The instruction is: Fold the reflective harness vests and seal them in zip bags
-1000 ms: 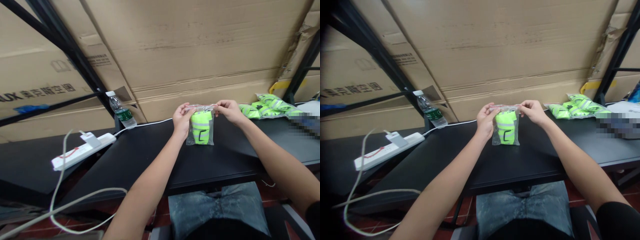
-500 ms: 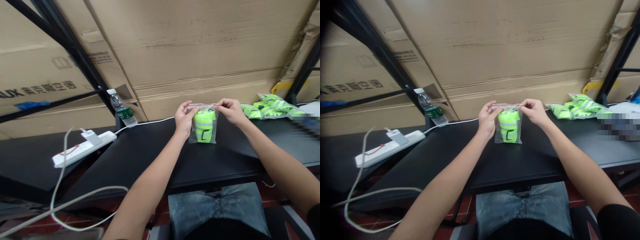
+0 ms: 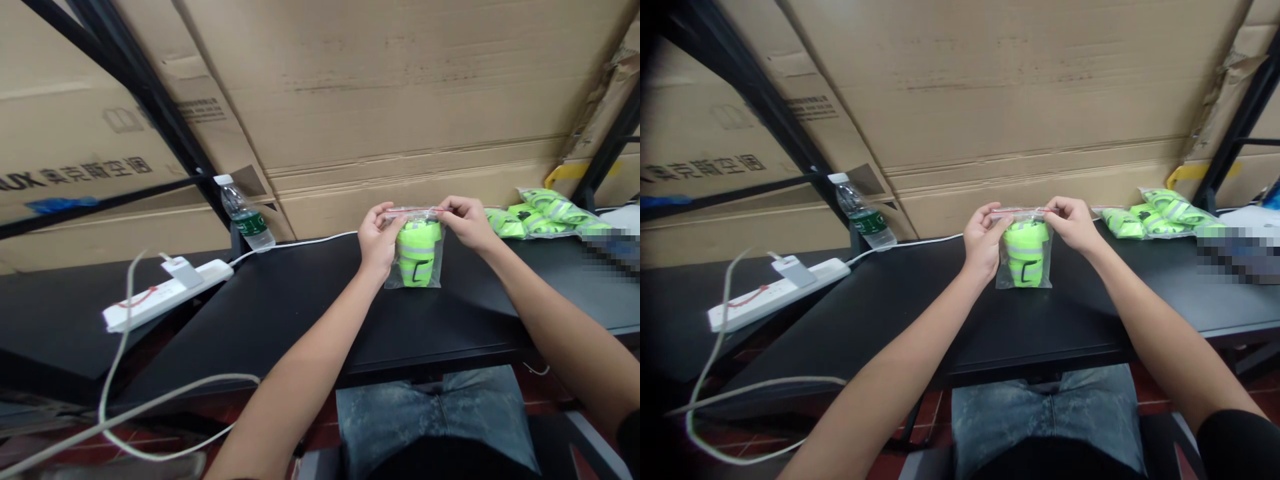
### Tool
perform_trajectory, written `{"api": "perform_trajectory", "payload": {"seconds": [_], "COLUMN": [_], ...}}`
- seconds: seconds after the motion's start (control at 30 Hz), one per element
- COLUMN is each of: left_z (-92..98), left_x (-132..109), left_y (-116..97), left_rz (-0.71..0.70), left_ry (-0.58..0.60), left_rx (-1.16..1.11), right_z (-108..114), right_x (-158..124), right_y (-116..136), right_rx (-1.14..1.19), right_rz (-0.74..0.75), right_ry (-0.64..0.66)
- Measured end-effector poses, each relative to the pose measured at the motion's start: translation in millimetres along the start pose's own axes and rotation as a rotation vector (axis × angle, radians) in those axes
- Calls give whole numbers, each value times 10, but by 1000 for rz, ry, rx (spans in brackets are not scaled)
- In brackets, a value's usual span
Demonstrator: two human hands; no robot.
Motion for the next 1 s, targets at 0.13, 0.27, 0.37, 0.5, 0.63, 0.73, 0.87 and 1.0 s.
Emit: {"api": "perform_trajectory", "payload": {"seconds": [0.13, 0.27, 0.37, 0.5, 0.63, 0.73, 0.87, 1.0], "left_z": [-15, -53, -32, 33, 83, 103, 117, 79], "left_x": [-35, -49, -45, -50, -65, -65, -57, -73], "left_y": [-9, -2, 57, 122, 130, 140, 129, 32], "left_rz": [-24, -15, 48, 100, 90, 81, 25, -101], "left_ry": [-27, -16, -49, -117, -168, -177, -161, -101], "left_rx": [-28, -71, -103, -94, -65, -61, -23, 99], "right_z": [-31, 3, 39, 69, 77, 84, 92, 78], "right_x": [0, 0, -6, -17, -20, -19, -22, -31], "right_y": [2, -15, -26, -31, -25, -33, -42, 12], "right_rx": [40, 66, 61, 67, 49, 44, 89, 114], "right_rz": [-5, -15, -22, -26, -14, -17, -29, -2], "right_ry": [32, -27, -80, -133, -155, -165, -177, -159]}}
Point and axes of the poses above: each hand's wrist, its own x-axis towards the middle knuckle, its own z-axis out of the back of the hand, y = z × x, the point moved 8 cm from there along x, towards the middle knuckle, and after that the axes turned 10 degrees about -x, right-handed, at the moved point
